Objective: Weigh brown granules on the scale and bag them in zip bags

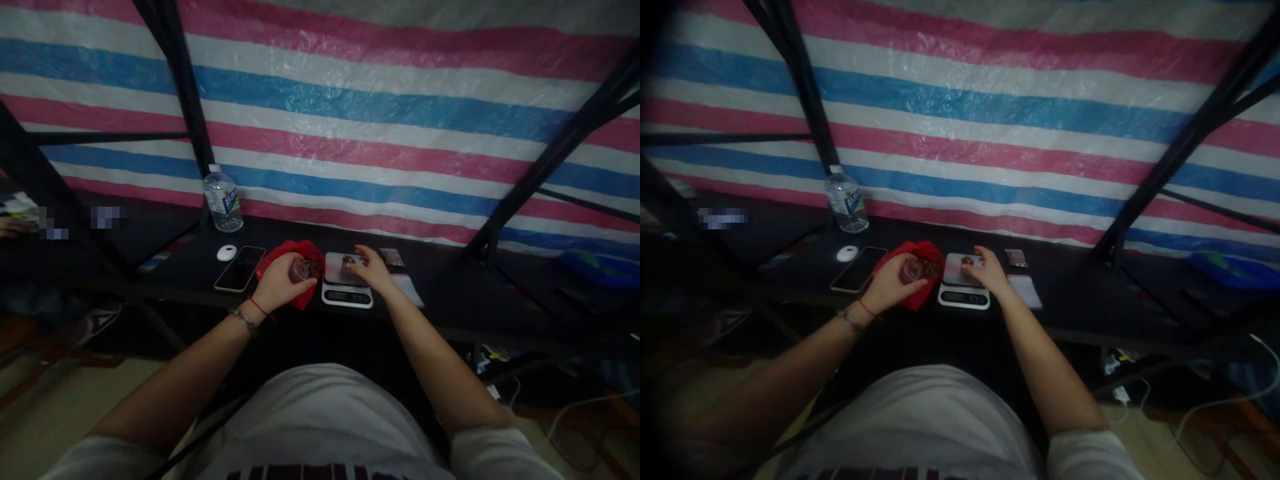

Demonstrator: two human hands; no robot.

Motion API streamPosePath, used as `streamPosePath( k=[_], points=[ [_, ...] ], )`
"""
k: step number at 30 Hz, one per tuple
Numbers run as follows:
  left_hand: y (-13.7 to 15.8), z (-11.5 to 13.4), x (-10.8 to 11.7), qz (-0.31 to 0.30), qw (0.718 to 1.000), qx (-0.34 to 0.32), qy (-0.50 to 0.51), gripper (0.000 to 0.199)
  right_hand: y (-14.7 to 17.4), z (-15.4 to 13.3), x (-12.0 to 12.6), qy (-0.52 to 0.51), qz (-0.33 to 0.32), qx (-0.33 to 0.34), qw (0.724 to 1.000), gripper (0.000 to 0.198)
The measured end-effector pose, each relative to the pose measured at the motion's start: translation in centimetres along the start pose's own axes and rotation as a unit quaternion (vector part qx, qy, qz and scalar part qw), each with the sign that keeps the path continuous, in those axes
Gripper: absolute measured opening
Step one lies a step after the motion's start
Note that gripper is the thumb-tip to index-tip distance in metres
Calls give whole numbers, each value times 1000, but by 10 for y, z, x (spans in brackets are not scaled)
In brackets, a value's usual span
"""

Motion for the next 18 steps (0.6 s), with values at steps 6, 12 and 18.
streamPosePath(
  k=[6, 12, 18],
  points=[
    [-10, 10, -7, -8, 1000, -24, 8, 48, 2, 27, -15, 57, -40, 6, 998, 41],
    [-27, 17, -12, -40, 999, -15, 13, 45, -8, 13, -10, 33, -11, 14, 999, 34],
    [-41, 21, -20, -49, 998, -4, 33, 51, -6, -21, 3, -104, 16, 1, 994, 41]
  ],
)
Point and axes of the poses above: each hand's wrist, its own y-axis away from the middle knuckle, its own x-axis out of the back of the hand, z = x × y, the point moved 3 cm from there along -y, towards the middle knuckle, and after that the axes turned 5 degrees about x, right-handed, at the moved point
